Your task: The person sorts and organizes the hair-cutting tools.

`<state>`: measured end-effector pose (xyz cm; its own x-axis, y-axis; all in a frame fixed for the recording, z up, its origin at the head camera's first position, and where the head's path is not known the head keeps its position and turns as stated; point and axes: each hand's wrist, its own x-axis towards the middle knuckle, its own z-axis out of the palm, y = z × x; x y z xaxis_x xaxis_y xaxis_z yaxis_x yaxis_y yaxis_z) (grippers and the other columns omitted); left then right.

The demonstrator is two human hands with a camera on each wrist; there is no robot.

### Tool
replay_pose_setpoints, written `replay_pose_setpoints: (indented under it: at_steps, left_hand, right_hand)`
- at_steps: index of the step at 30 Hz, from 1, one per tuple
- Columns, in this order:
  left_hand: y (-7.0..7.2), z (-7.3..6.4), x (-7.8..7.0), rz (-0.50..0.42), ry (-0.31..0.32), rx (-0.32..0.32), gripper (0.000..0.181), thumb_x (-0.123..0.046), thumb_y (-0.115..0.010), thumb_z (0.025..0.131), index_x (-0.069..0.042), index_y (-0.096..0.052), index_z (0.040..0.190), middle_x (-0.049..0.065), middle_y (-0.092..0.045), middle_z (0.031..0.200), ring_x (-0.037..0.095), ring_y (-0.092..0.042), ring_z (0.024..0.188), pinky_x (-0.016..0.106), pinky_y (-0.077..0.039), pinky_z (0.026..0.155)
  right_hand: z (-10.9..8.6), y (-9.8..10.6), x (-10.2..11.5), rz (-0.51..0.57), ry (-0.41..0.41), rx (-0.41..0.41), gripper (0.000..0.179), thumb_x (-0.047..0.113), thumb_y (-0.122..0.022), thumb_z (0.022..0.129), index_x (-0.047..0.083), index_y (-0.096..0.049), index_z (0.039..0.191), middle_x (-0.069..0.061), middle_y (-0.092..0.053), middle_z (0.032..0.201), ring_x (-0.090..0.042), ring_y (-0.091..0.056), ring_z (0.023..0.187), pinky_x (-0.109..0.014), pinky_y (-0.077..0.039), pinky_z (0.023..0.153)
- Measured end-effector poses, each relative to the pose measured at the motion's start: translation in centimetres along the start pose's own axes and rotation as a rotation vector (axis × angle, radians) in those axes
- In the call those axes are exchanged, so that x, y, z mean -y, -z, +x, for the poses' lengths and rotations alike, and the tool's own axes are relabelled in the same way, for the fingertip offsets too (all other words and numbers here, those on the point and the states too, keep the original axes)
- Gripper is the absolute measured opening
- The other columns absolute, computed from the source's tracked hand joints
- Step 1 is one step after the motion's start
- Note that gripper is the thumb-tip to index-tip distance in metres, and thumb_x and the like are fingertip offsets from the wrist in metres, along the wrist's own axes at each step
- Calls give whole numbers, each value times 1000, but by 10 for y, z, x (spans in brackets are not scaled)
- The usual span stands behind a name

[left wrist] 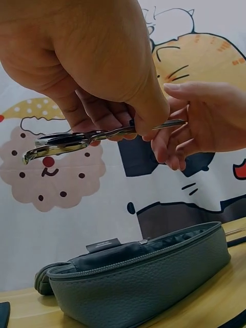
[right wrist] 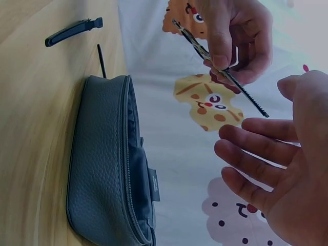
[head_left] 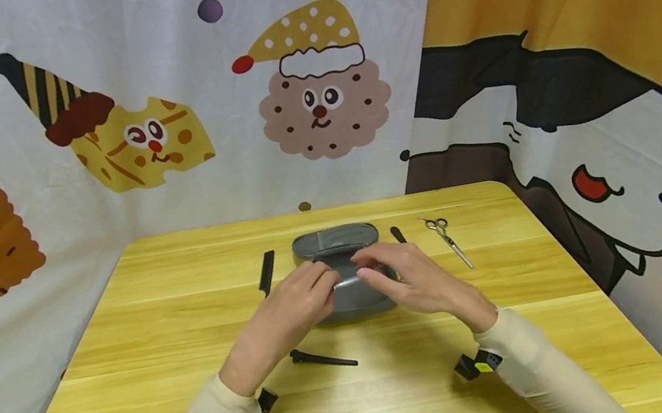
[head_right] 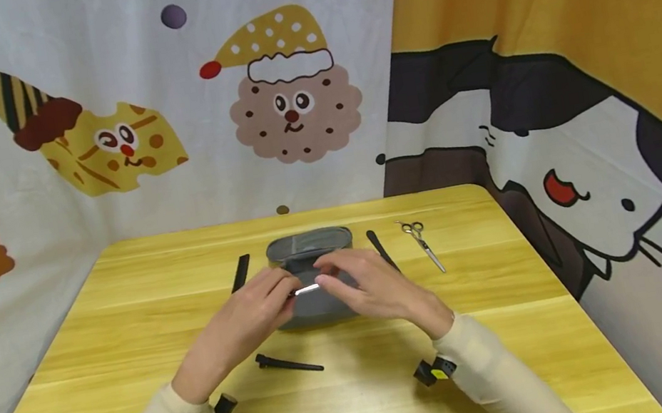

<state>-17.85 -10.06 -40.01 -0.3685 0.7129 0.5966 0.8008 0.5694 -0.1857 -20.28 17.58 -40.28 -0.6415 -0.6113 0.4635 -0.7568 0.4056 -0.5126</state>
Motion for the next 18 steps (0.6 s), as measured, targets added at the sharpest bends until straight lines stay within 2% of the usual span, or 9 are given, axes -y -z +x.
replay_pose_setpoints:
  at_steps: [5,13,15,18]
  left_hand:
    - [-1,0,-2,25,-18,1,24,-8,-89,96,-8,-74,115,2,-72,107,15,-65,92,25,-59,79]
    - [-2,0,-2,29,-19,4,23,-9,-88,97,-8,-75,116,2,-73,109,15,-66,93,25,-59,80]
    - [-1,0,-2,30,-20,6,24,-9,-89,97,-8,-75,116,2,-73,110,15,-66,93,25,-59,80]
    - [-1,0,-2,33,-23,8,25,-8,-89,96,-8,-75,117,2,-74,110,15,-66,94,25,-59,81]
  right_hand:
    - [1,-2,0,17,25,27,23,13,-68,113,13,-78,133,-2,-83,121,-10,-77,102,-31,-65,87]
    - [2,-5,1,21,49,31,16,12,-69,112,14,-82,121,2,-82,103,-4,-68,83,-26,-59,74]
    - [2,-5,1,26,53,31,15,12,-69,112,14,-82,118,2,-81,98,-2,-65,79,-25,-58,71]
    - [3,-6,1,29,60,29,14,12,-69,112,15,-82,115,4,-78,91,-2,-62,75,-31,-58,66]
